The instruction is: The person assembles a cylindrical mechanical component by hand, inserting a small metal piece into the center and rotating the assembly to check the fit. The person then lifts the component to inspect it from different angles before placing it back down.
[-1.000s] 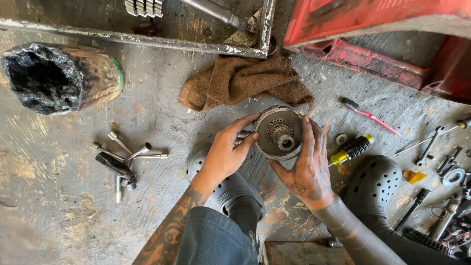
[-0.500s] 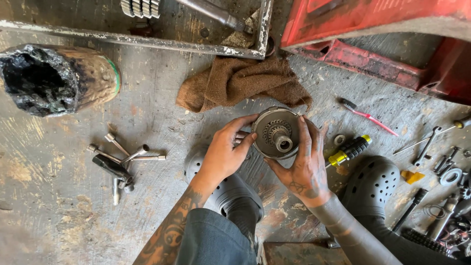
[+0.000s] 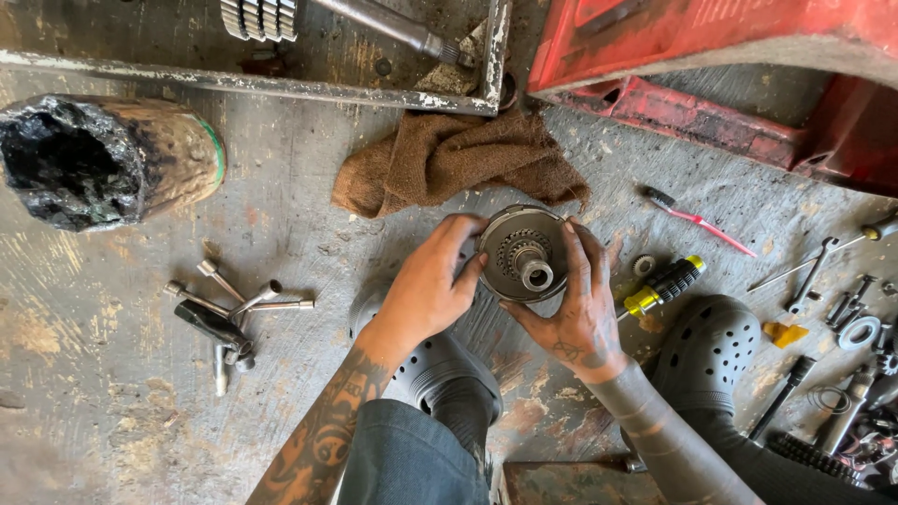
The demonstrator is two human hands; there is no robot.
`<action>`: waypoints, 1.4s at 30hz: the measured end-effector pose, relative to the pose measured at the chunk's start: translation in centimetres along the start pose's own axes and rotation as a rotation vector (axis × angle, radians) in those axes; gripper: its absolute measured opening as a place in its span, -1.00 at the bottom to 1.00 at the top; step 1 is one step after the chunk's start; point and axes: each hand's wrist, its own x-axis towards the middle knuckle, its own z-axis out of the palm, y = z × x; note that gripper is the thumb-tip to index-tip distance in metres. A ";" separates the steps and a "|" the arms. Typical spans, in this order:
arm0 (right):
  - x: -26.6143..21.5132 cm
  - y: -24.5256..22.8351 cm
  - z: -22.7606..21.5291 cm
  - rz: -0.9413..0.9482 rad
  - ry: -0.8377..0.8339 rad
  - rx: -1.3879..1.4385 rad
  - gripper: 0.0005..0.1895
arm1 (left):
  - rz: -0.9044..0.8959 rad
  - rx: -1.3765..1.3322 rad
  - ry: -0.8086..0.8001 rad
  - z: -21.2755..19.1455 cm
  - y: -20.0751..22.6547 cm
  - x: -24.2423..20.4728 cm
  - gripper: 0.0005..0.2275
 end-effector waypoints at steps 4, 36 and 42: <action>0.0 0.6 0.3 -0.003 0.008 0.028 0.14 | -0.062 0.064 -0.150 -0.2 1.2 -0.5 -0.53; -1.3 3.0 2.2 -0.203 0.155 -0.046 -0.08 | 0.051 0.256 -0.001 4.8 0.9 0.2 0.04; -0.5 5.5 -1.0 -0.130 -0.148 0.561 0.26 | 0.112 0.311 -0.040 5.3 -1.0 1.0 0.10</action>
